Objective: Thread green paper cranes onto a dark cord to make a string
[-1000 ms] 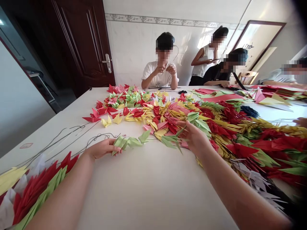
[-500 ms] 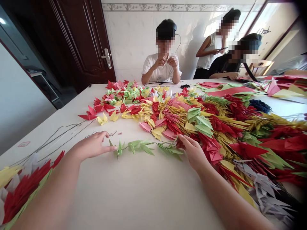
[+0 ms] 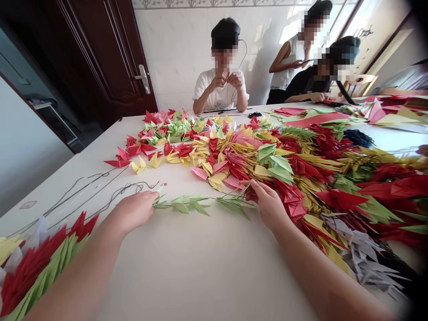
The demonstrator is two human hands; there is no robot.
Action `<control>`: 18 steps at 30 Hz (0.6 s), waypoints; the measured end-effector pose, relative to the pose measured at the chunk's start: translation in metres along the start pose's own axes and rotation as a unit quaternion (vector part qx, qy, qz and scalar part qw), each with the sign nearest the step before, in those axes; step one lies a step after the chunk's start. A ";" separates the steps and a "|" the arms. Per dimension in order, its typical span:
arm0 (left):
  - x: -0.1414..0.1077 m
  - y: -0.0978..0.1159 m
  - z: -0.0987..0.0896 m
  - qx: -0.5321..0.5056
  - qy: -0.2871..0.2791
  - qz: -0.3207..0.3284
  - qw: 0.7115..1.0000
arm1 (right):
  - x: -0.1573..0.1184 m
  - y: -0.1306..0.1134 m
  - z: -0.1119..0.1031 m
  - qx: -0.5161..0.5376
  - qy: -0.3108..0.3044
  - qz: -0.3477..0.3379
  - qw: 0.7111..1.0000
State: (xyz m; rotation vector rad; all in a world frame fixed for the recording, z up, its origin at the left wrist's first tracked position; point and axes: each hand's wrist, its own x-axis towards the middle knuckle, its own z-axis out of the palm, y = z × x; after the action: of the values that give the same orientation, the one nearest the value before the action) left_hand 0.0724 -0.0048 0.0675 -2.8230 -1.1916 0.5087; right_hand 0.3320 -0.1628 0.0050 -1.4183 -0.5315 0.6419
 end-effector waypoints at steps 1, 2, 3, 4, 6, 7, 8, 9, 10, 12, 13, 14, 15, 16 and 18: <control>-0.001 -0.001 -0.001 0.002 0.001 -0.006 1.000 | 0.001 0.001 -0.001 0.018 0.008 0.009 1.000; -0.001 -0.002 -0.001 0.004 0.003 -0.009 1.000 | 0.002 0.001 -0.001 0.040 0.019 0.018 0.999; -0.002 -0.002 -0.002 0.006 0.007 -0.012 1.000 | 0.003 0.002 -0.002 0.062 0.029 0.026 0.997; -0.002 -0.003 -0.003 0.009 0.010 -0.014 1.000 | 0.004 0.002 -0.002 0.082 0.037 0.031 0.995; -0.003 -0.005 -0.003 0.017 0.006 -0.021 1.000 | 0.005 0.002 -0.003 0.113 0.046 0.039 0.992; -0.003 -0.006 -0.003 0.019 0.001 -0.024 1.000 | 0.006 0.002 -0.004 0.125 0.048 0.042 0.990; -0.003 -0.007 -0.003 0.020 -0.007 -0.026 0.999 | 0.006 0.002 -0.004 0.135 0.047 0.045 0.989; -0.003 -0.009 -0.002 0.021 -0.014 -0.027 0.999 | 0.006 0.002 -0.005 0.145 0.046 0.047 0.987; -0.003 -0.010 -0.002 0.021 -0.019 -0.027 0.999 | 0.006 0.002 -0.005 0.154 0.048 0.048 0.986; -0.003 -0.012 -0.003 0.021 -0.020 -0.027 0.999 | 0.006 0.000 -0.007 0.169 0.052 0.042 0.983; -0.003 -0.013 -0.003 0.021 -0.018 -0.029 0.999 | 0.007 -0.001 -0.007 0.174 0.053 0.038 0.983; -0.003 -0.014 -0.003 0.020 -0.015 -0.032 0.999 | 0.007 -0.001 -0.008 0.178 0.055 0.034 0.982; -0.003 -0.014 -0.004 0.018 -0.013 -0.033 0.999 | 0.007 -0.002 -0.009 0.182 0.057 0.032 0.981; -0.003 -0.014 -0.004 0.014 -0.012 -0.036 0.999 | 0.007 -0.003 -0.009 0.184 0.059 0.032 0.981; -0.003 -0.014 -0.004 -0.005 -0.008 -0.038 0.999 | 0.007 -0.004 -0.010 0.183 0.063 0.035 0.981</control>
State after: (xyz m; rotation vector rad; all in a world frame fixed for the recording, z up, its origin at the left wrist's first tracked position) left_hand 0.0617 0.0036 0.0741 -2.7743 -1.3018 0.5248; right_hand 0.3444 -0.1652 0.0081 -1.1237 -0.2488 0.6630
